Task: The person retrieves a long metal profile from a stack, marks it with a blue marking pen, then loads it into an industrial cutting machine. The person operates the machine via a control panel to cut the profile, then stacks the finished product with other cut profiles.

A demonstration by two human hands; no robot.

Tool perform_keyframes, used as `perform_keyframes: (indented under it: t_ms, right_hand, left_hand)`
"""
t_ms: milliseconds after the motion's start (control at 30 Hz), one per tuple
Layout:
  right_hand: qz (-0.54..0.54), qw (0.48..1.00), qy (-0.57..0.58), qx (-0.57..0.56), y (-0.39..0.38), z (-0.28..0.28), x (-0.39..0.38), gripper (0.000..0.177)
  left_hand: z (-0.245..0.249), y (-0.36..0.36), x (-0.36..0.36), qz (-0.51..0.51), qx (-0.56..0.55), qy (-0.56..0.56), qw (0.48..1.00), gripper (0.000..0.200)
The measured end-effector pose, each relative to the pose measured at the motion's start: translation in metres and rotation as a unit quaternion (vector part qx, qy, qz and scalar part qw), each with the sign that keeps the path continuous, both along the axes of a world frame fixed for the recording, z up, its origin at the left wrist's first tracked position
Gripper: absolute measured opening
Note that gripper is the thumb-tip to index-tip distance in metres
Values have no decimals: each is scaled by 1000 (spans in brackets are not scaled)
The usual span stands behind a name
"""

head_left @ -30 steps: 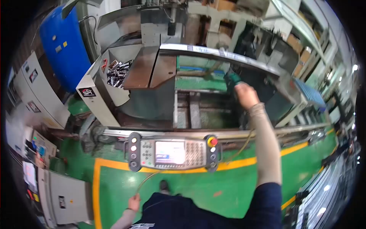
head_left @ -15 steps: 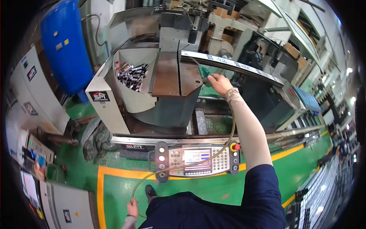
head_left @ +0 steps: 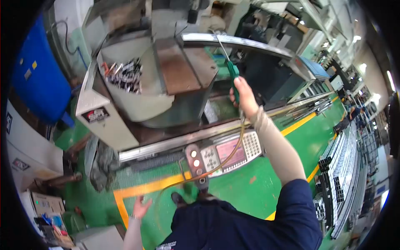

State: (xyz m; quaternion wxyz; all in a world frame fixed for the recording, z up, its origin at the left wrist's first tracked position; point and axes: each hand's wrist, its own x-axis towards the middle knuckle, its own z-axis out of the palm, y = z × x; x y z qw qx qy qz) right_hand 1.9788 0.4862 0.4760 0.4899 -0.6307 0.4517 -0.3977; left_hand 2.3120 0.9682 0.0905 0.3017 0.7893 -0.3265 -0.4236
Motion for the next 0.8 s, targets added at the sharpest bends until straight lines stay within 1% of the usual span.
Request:
perform_keyframes:
  t_ms: [33, 67, 100, 133, 167, 200, 233, 300, 333, 367, 433, 467, 500, 567, 600, 700, 767, 800]
  right_hand:
    - [27, 999, -1, -20, 34, -29, 14, 59]
    - [55, 998, -3, -41, 68, -57, 28, 62]
    - [80, 992, 43, -85, 107, -82, 40, 62]
    - [102, 982, 86, -131, 146, -107, 53, 63]
    - [139, 970, 123, -158, 180, -125, 61, 61]
    - [209, 962, 113, -130, 209, -143, 66, 58]
    - [281, 948, 101, -108, 227, -159, 67, 55]
    - [269, 949, 158, -40, 244, -178, 52, 52]
    - [262, 947, 187, -10, 247, -184, 43, 50]
    - [268, 939, 212, -35, 251, -191, 34, 55]
    - [237, 934, 224, -147, 253, -197, 9, 57]
    - [213, 944, 223, -117, 251, -200, -6, 62]
    - [187, 964, 175, -67, 249, -202, -21, 59]
    - [167, 973, 158, 9, 239, -209, -60, 53]
    - [141, 978, 151, -9, 238, -216, -80, 45]
    - [149, 969, 197, -16, 232, -223, -153, 41]
    - [136, 975, 178, 1, 235, -226, -207, 38]
    - [120, 974, 189, 7, 239, -232, -237, 36]
  left_hand:
    - [29, -41, -10, -13, -58, 57, 997, 69]
    - [59, -78, -23, -40, -145, 142, 978, 60]
    - [106, -113, -46, -42, -239, 260, 935, 55]
    - [149, -142, -61, -93, -283, 309, 903, 55]
    - [181, -162, -77, -113, -348, 337, 868, 55]
    - [179, -165, -95, -21, -353, 328, 876, 53]
    - [204, -180, -100, -69, -353, 260, 896, 46]
    - [195, -174, -107, -95, -255, 144, 951, 37]
    - [193, -171, -116, -80, -268, 117, 953, 30]
    - [189, -166, -122, -67, -241, 96, 963, 29]
    - [179, -157, -137, -43, -187, 53, 980, 28]
    - [171, -158, -147, -8, -214, 11, 977, 29]
    - [166, -159, -153, 15, -218, -9, 976, 29]
    - [157, -165, -173, 58, -232, -46, 970, 29]
    - [150, -170, -182, 73, -247, -75, 963, 29]
    - [130, -190, -217, 161, -254, -93, 949, 28]
    - [109, -191, -231, 123, -181, -177, 959, 27]
    - [96, -187, -246, 124, -172, -216, 953, 28]
